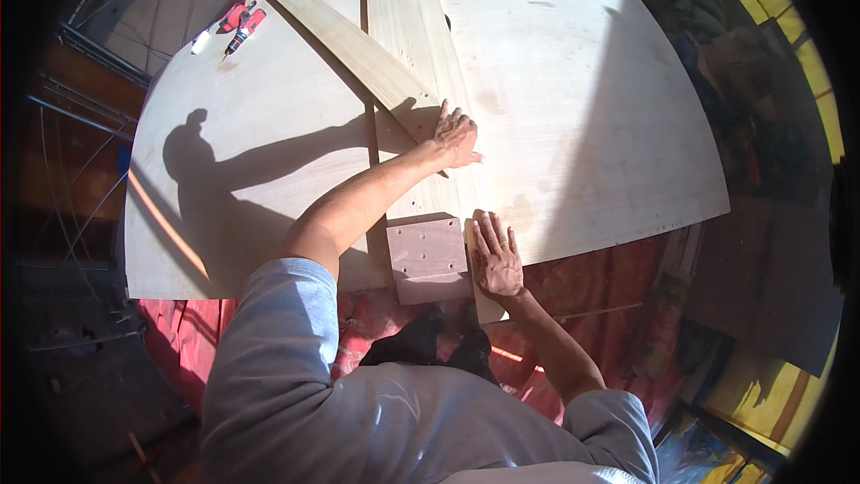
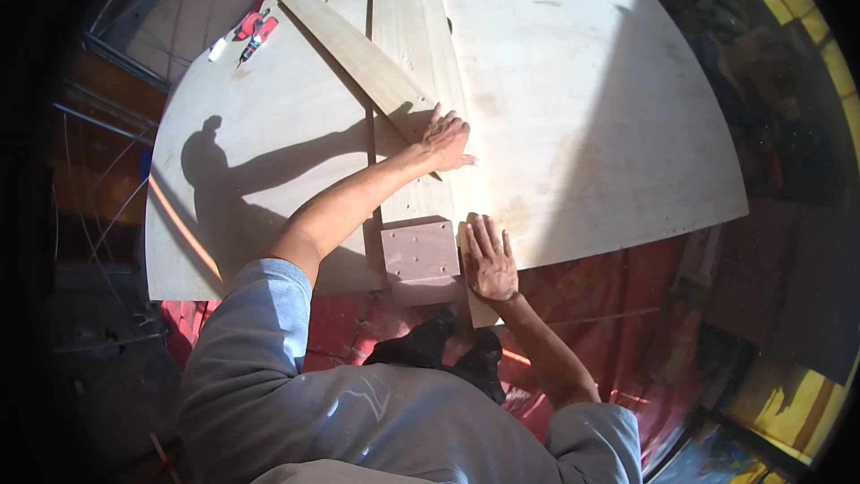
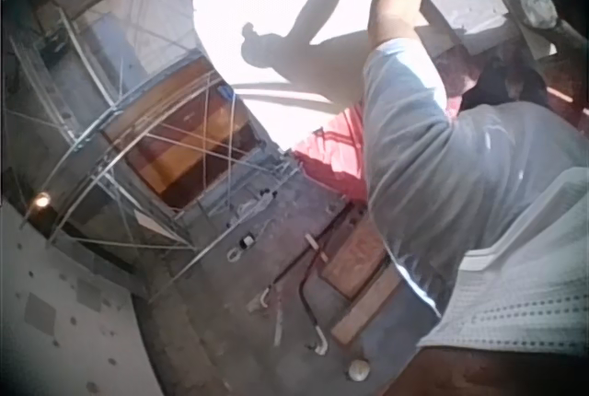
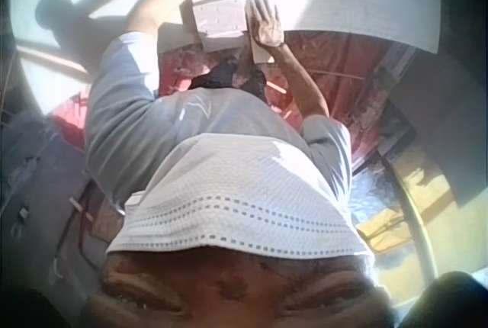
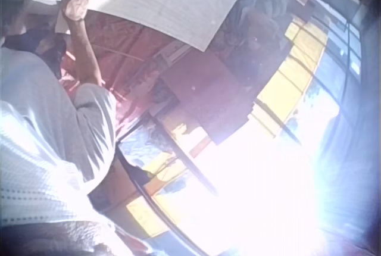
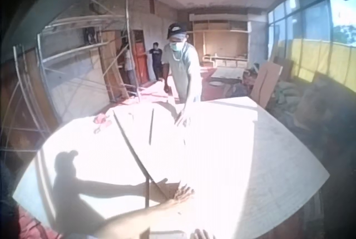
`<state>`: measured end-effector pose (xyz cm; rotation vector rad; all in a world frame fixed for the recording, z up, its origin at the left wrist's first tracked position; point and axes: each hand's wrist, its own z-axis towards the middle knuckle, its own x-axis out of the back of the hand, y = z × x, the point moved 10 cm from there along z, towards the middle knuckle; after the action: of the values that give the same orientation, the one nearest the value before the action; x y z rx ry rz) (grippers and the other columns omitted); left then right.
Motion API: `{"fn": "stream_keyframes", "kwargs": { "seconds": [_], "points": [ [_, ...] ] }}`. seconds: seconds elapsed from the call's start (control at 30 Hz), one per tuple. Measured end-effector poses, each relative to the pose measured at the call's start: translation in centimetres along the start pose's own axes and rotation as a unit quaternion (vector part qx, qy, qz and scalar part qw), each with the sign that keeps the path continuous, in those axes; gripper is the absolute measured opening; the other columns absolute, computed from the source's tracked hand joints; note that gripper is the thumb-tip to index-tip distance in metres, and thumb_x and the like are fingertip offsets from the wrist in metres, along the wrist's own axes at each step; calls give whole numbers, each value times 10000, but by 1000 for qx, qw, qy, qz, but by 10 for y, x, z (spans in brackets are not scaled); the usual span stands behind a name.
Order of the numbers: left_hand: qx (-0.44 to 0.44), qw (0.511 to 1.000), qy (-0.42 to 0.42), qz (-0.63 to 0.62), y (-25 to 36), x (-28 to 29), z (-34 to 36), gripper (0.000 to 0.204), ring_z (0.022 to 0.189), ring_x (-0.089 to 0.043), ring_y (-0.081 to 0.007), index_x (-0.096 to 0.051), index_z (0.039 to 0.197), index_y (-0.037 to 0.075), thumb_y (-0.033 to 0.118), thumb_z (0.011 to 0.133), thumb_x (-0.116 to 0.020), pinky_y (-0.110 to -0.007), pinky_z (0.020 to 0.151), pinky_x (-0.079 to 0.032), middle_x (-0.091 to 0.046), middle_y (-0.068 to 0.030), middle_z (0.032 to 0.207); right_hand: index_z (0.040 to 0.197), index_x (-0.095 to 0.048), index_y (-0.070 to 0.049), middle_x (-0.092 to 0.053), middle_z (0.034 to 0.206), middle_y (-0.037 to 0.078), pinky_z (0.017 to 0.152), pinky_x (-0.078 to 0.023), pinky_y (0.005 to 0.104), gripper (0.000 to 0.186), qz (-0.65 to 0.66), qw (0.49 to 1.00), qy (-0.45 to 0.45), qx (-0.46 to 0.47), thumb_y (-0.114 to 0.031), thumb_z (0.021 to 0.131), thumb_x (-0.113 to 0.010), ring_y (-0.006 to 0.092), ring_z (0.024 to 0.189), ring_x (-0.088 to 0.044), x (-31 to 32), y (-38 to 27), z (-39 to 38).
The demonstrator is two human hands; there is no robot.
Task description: The person fastens wooden boards to a plywood table using a power drill, connects a power plug into an extension socket, and then positions and holds a wooden board on the table by hand.
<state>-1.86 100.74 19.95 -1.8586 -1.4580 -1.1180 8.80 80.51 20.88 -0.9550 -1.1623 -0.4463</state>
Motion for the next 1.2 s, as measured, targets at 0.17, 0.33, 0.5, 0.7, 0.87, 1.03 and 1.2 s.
{"fn": "stream_keyframes", "kwargs": {
  "seconds": [0.17,0.33,0.5,0.7,0.87,1.03,1.2],
  "points": [
    [87,994,55,41,-72,35,49,1242,1437,-104,-355,-178,1459,-44,655,600,-740,-569,1145,29,-170,-259,1519,1418,-365,-35,-292,1503,178,1114,-214,546,532,-2,1000,-11,-6,-242,933,-440,356,1403,-252,1,0,-1],
    [79,996,40,21,-78,23,57,1233,1431,-113,-372,-210,1435,-83,711,620,-685,-586,1135,34,-201,-284,1498,1413,-376,-39,-302,1502,168,1113,-221,545,533,3,1000,-10,-7,-247,928,-455,344,1402,-259,5,3,-2],
    [79,995,2,64,-73,11,57,1236,1421,-121,-404,-230,1428,-86,736,618,-671,-639,1108,40,-221,-312,1479,1418,-362,-34,-299,1501,176,1114,-212,547,543,2,1000,-26,-2,-247,926,-448,359,1402,-253,-6,4,-8],
    [72,995,7,73,-72,6,60,1250,1414,-136,-409,-233,1428,-88,765,614,-649,-664,1090,47,-234,-312,1473,1415,-368,-31,-307,1495,183,1106,-224,554,544,12,1000,-26,-6,-236,917,-448,365,1396,-266,-7,8,-9],
    [73,993,6,92,-75,4,64,1250,1410,-144,-402,-233,1425,-98,781,626,-622,-667,1088,39,-250,-297,1471,1421,-349,-34,-305,1498,179,1105,-224,561,568,2,1000,-25,13,-239,903,-458,357,1401,-261,-13,11,-11],
    [70,993,-12,94,-74,-2,65,1251,1406,-147,-398,-233,1420,-110,788,632,-607,-666,1087,42,-256,-291,1469,1422,-343,-36,-301,1501,174,1107,-219,562,569,4,1000,-18,15,-237,902,-457,355,1403,-255,-16,11,-11],
    [73,993,4,89,-75,-6,62,1242,1415,-130,-401,-224,1423,-108,776,643,-613,-663,1088,52,-246,-302,1472,1419,-344,-36,-327,1484,170,1112,-208,563,548,-18,999,-30,31,-239,920,-442,344,1397,-266,-13,9,-6]
  ]
}}
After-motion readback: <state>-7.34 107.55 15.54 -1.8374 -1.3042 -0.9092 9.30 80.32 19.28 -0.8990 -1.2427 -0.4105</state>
